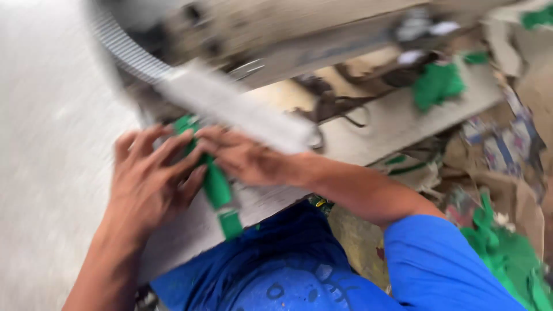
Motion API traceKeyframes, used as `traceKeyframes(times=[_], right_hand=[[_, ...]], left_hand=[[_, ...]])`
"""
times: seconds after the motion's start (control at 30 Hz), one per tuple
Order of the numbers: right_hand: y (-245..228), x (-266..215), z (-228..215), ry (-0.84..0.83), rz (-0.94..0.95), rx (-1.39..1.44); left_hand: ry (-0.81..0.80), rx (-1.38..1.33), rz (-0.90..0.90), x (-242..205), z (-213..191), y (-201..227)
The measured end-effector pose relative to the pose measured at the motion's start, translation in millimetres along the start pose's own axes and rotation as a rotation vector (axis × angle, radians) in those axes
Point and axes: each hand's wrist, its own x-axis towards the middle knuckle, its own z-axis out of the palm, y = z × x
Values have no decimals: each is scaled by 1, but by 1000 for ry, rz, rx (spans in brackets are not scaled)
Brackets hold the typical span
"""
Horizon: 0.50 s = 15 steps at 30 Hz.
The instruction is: Sewing a green fabric strap using an industrial sewing machine
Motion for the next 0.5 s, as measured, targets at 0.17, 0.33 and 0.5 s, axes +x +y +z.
traceKeyframes(times=[0.17,0.33,0.5], right_hand=[[-14,13,-26,143,-38,-519],[-36,21,-40,133,-14,-573],[-36,26,-40,60,81,-649]], left_hand=[[-10,71,28,2,4,5],[32,129,-2,-21,30,-11],[-14,136,22,-16,29,-18]])
